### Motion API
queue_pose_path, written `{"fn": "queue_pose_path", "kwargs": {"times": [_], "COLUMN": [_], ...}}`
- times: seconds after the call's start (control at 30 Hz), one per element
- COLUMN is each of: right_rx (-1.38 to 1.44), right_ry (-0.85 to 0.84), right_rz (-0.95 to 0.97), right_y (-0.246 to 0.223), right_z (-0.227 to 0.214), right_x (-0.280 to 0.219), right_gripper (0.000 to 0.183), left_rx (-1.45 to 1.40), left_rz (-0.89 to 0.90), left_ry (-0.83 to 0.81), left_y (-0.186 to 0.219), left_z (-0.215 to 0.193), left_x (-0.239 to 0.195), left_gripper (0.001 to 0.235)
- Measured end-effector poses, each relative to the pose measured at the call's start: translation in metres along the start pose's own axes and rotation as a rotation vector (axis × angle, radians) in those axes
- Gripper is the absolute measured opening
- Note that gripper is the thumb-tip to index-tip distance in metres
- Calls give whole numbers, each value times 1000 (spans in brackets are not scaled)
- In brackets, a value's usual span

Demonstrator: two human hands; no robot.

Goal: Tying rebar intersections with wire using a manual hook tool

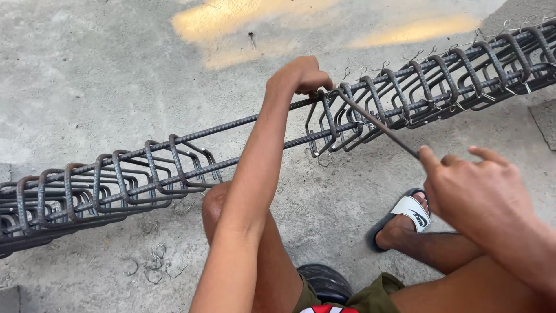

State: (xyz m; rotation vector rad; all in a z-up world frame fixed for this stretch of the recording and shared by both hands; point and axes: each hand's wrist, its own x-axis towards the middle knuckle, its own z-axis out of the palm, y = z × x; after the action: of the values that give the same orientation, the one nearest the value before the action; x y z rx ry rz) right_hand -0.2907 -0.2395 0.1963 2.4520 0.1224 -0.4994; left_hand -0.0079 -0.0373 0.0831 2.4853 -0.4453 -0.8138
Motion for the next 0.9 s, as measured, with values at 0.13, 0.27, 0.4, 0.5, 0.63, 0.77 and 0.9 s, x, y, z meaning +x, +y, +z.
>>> {"fn": "queue_pose_path", "kwargs": {"times": [0.13,0.27,0.4,0.5,0.63,0.77,0.9], "right_rx": [52,77,102,82,38,49,108], "right_ry": [-10,125,187,225,294,255,122], "right_rz": [-48,-109,-66,-45,-23,-52,-124], "right_y": [-28,-53,-78,-87,-94,-94,-89], "right_z": [-7,2,-10,-11,2,4,3], "right_x": [-6,-1,1,8,8,9,12], "right_gripper": [79,102,99,80,77,78,88], "left_rx": [-94,-144,-120,-58,-5,-54,-42], "left_rz": [-33,-49,-87,-112,-124,-125,-140], "left_ry": [-36,-107,-178,-172,-172,-192,-188], "left_y": [4,7,13,13,8,7,9], "left_z": [-4,-12,-19,-19,-17,-18,-16], "left_x": [-6,-9,-13,-7,2,2,2], "left_gripper": [34,33,33,27,32,33,34]}}
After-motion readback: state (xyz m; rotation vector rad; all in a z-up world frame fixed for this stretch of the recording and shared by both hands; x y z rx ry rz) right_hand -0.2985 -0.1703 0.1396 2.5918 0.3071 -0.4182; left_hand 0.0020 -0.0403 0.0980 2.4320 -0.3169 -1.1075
